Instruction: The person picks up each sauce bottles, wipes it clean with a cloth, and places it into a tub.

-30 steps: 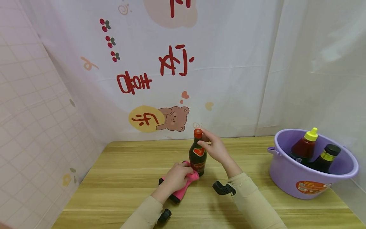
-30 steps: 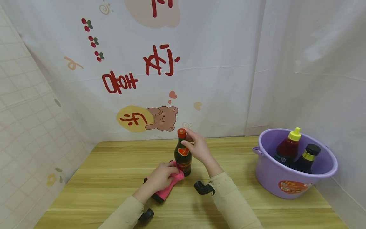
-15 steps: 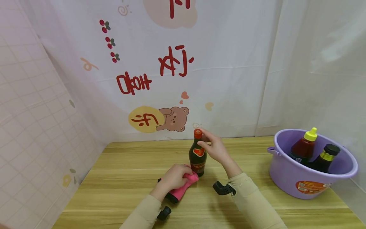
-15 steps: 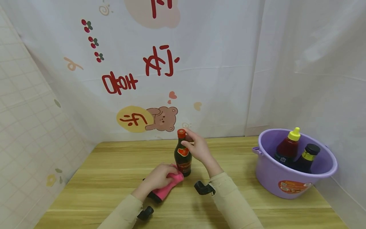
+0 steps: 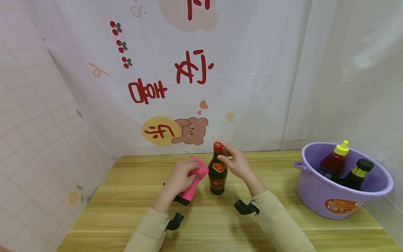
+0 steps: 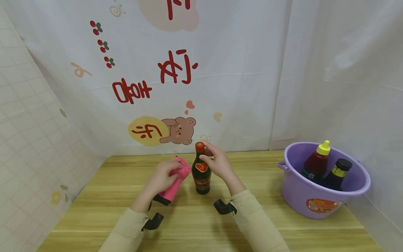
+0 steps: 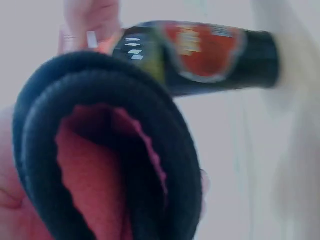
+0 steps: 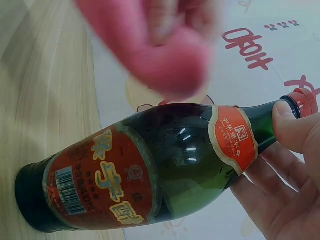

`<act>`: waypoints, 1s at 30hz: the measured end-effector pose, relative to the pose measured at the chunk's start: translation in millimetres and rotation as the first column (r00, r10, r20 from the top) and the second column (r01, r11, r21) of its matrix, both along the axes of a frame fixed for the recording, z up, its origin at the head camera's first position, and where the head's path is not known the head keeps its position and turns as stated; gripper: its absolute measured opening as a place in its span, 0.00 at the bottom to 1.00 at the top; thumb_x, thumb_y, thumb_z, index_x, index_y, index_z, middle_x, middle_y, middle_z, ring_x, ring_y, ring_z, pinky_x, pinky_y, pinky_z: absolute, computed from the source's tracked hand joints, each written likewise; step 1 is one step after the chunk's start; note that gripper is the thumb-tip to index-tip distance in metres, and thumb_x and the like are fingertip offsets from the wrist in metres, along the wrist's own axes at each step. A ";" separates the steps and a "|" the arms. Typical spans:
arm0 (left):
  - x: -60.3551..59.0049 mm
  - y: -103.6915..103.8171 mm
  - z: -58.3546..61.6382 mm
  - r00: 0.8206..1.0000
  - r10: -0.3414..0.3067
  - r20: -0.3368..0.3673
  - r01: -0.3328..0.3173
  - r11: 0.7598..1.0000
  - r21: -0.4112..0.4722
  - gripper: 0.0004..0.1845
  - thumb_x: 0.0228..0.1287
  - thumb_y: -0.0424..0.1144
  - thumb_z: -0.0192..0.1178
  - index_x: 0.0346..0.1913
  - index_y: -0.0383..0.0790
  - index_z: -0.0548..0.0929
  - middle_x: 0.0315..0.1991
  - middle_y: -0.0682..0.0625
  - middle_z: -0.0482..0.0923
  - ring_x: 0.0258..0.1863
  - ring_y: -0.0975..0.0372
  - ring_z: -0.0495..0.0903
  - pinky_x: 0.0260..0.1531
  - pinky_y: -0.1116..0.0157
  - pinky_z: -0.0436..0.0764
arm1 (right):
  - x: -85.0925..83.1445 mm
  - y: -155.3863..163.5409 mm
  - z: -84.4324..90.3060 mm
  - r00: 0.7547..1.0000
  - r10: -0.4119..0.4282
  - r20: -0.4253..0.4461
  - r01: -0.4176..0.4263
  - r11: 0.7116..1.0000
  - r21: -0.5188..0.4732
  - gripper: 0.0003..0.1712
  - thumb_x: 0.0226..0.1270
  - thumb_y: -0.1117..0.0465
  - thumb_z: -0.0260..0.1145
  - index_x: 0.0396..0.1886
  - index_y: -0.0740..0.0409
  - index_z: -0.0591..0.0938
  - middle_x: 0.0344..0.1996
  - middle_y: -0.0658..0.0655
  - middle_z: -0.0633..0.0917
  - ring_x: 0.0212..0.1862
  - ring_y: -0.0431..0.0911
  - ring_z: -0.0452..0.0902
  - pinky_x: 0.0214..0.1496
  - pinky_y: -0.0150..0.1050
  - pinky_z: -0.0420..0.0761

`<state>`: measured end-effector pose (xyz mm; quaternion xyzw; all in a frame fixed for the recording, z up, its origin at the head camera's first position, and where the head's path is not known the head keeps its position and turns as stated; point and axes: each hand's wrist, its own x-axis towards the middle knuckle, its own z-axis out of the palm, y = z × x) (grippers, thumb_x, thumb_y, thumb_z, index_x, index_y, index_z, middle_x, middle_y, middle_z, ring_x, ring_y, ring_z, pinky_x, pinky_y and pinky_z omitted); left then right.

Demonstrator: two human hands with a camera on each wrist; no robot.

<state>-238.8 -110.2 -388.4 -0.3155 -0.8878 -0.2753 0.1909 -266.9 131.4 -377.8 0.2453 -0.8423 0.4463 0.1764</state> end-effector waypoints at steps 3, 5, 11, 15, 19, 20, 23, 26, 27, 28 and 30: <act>-0.7 4.8 14.2 0.997 0.007 -0.074 -0.003 0.998 0.066 0.15 0.53 0.24 0.70 0.42 0.44 0.88 0.49 0.48 0.85 0.51 0.52 0.82 0.52 0.54 0.79 | 0.5 0.1 0.1 1.000 -0.004 -0.013 0.004 1.000 0.001 0.31 0.66 0.65 0.69 0.69 0.58 0.73 0.43 0.61 0.86 0.44 0.55 0.83 0.46 0.54 0.82; 0.1 8.5 21.3 0.992 0.010 -0.128 0.003 0.995 0.097 0.15 0.53 0.24 0.70 0.43 0.43 0.88 0.53 0.46 0.83 0.56 0.51 0.79 0.56 0.51 0.76 | 0.9 -0.4 0.2 1.000 -0.002 -0.017 0.002 1.000 -0.003 0.31 0.66 0.66 0.69 0.69 0.58 0.73 0.42 0.61 0.86 0.43 0.55 0.83 0.46 0.54 0.82; -0.2 20.7 30.3 0.966 -0.006 -0.258 0.044 0.989 0.142 0.15 0.53 0.24 0.70 0.43 0.43 0.89 0.54 0.44 0.82 0.58 0.52 0.78 0.51 0.51 0.75 | 1.8 -0.6 1.6 1.000 0.011 -0.015 -0.011 1.000 -0.020 0.30 0.67 0.66 0.68 0.69 0.57 0.73 0.43 0.62 0.86 0.44 0.55 0.83 0.45 0.52 0.82; -1.3 26.8 29.6 0.964 -0.011 -0.266 0.049 0.989 0.139 0.15 0.54 0.24 0.69 0.43 0.43 0.89 0.55 0.44 0.82 0.58 0.53 0.78 0.51 0.52 0.76 | 1.7 -0.6 1.6 1.000 0.020 -0.009 -0.020 0.999 -0.025 0.30 0.67 0.67 0.67 0.69 0.58 0.74 0.44 0.63 0.86 0.44 0.55 0.83 0.43 0.51 0.83; -2.7 30.8 27.8 0.966 -0.027 -0.256 0.062 0.989 0.132 0.14 0.55 0.26 0.70 0.44 0.43 0.89 0.55 0.44 0.82 0.57 0.51 0.78 0.50 0.51 0.77 | 1.8 -1.5 1.4 1.000 0.020 -0.022 -0.020 0.999 -0.026 0.30 0.67 0.69 0.66 0.68 0.61 0.73 0.46 0.65 0.86 0.45 0.57 0.83 0.45 0.52 0.83; -3.4 31.5 27.1 0.967 -0.031 -0.254 0.066 0.990 0.128 0.14 0.56 0.26 0.70 0.44 0.43 0.89 0.55 0.44 0.82 0.57 0.51 0.78 0.50 0.51 0.77 | 1.9 -1.7 1.4 1.000 0.018 -0.025 -0.019 0.999 -0.025 0.30 0.67 0.70 0.66 0.68 0.61 0.73 0.46 0.65 0.86 0.45 0.57 0.83 0.46 0.52 0.83; -4.9 33.1 24.9 0.966 -0.051 -0.252 0.082 0.990 0.116 0.13 0.56 0.26 0.70 0.44 0.43 0.89 0.55 0.44 0.82 0.57 0.51 0.78 0.51 0.51 0.77 | 2.6 -2.0 1.9 1.000 0.010 -0.022 -0.011 1.000 -0.023 0.30 0.67 0.70 0.66 0.69 0.62 0.72 0.46 0.66 0.85 0.46 0.58 0.83 0.47 0.53 0.82; -6.1 33.5 22.2 0.965 -0.064 -0.253 0.093 0.990 0.106 0.13 0.56 0.26 0.70 0.43 0.43 0.89 0.55 0.44 0.82 0.57 0.52 0.78 0.51 0.52 0.76 | 3.1 -2.4 2.3 1.000 0.009 -0.008 -0.009 1.000 -0.020 0.31 0.67 0.69 0.66 0.70 0.61 0.72 0.48 0.66 0.85 0.47 0.58 0.83 0.47 0.52 0.83; -6.2 33.5 21.1 0.965 -0.066 -0.255 0.095 0.990 0.102 0.13 0.56 0.26 0.70 0.43 0.43 0.89 0.55 0.44 0.82 0.57 0.52 0.78 0.51 0.52 0.76 | 3.2 -2.4 2.3 1.000 0.007 -0.005 -0.007 1.000 -0.019 0.31 0.67 0.69 0.66 0.70 0.61 0.72 0.48 0.66 0.85 0.46 0.58 0.83 0.46 0.52 0.83; -6.4 33.4 20.0 0.964 -0.067 -0.257 0.094 0.991 0.096 0.13 0.56 0.26 0.70 0.43 0.44 0.89 0.55 0.45 0.82 0.57 0.52 0.78 0.51 0.52 0.76 | 3.3 -2.4 2.2 1.000 0.006 -0.004 -0.006 1.000 -0.020 0.31 0.67 0.69 0.66 0.70 0.60 0.72 0.48 0.66 0.85 0.46 0.58 0.83 0.46 0.52 0.83; -6.7 33.3 17.8 0.963 -0.069 -0.259 0.092 0.993 0.078 0.13 0.57 0.27 0.70 0.44 0.44 0.89 0.56 0.45 0.82 0.58 0.52 0.78 0.51 0.52 0.76 | 3.4 -2.6 2.3 1.000 0.001 -0.005 -0.001 1.000 -0.023 0.31 0.67 0.69 0.67 0.70 0.60 0.72 0.48 0.66 0.85 0.46 0.57 0.83 0.46 0.51 0.83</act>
